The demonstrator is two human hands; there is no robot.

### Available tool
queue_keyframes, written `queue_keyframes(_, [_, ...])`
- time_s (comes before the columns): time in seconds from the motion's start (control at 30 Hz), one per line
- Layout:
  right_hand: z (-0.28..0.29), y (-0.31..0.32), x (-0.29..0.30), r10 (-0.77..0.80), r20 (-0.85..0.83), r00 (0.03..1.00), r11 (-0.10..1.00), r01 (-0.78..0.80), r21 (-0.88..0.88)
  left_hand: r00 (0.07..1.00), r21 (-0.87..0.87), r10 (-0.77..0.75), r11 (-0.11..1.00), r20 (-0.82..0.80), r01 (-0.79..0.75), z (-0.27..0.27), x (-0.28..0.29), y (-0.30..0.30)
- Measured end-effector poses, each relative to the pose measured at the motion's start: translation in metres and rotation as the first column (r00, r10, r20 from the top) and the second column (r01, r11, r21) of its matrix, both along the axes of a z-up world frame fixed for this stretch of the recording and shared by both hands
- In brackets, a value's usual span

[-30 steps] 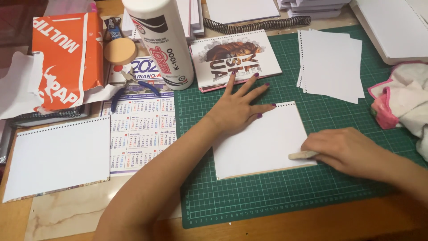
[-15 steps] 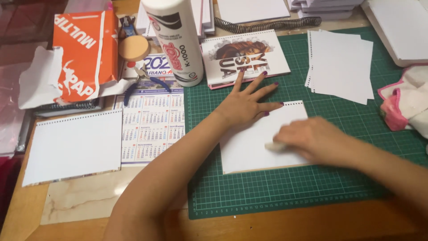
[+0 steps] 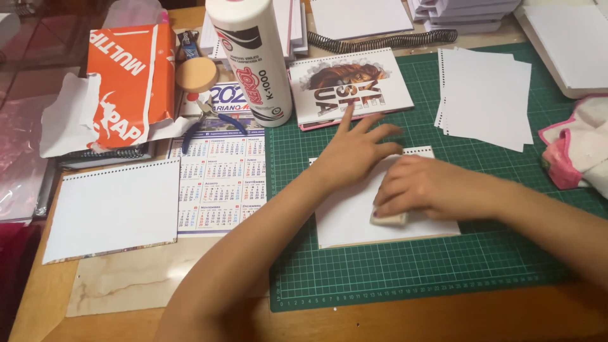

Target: The person applies glue from a bottle onto a piece of paper placed on a cutting mat. They then press the glued paper down with their hands and use a small block to smooth the surface. Finally, they wipe the paper with a cloth.

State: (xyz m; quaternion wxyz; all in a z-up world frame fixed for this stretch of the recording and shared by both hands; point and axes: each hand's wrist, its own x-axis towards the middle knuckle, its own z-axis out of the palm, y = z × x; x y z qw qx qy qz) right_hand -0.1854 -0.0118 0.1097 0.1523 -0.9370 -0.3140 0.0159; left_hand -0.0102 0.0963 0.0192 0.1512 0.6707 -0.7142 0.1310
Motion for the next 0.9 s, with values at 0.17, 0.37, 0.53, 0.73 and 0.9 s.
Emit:
queue_keyframes(0.17, [-0.012,0.008,-0.005,0.056,0.080,0.995,0.997,-0.059,0.044,0.998,0.082,0.025,0.996,-0.060,-0.021,0.017,-0.013,0.065])
queue_keyframes(0.37, [-0.021,0.010,-0.010,0.056,0.120,0.991,0.997,-0.061,0.040,0.995,0.239,0.068,0.970,-0.071,-0.049,0.017,-0.015,0.090])
queue_keyframes(0.53, [-0.027,0.000,-0.020,0.053,0.096,0.994,0.999,-0.052,-0.015,0.995,0.260,0.083,0.963,-0.048,-0.067,0.024,-0.016,0.086])
queue_keyframes(0.73, [-0.020,-0.009,-0.024,0.127,0.034,0.991,0.992,-0.128,0.023,0.999,0.210,0.038,0.977,-0.005,-0.036,0.021,-0.015,0.087])
queue_keyframes(0.9, [-0.024,-0.026,-0.034,0.097,0.006,0.995,0.995,-0.097,-0.013,0.999,0.253,0.041,0.967,-0.030,-0.032,0.019,-0.012,0.085])
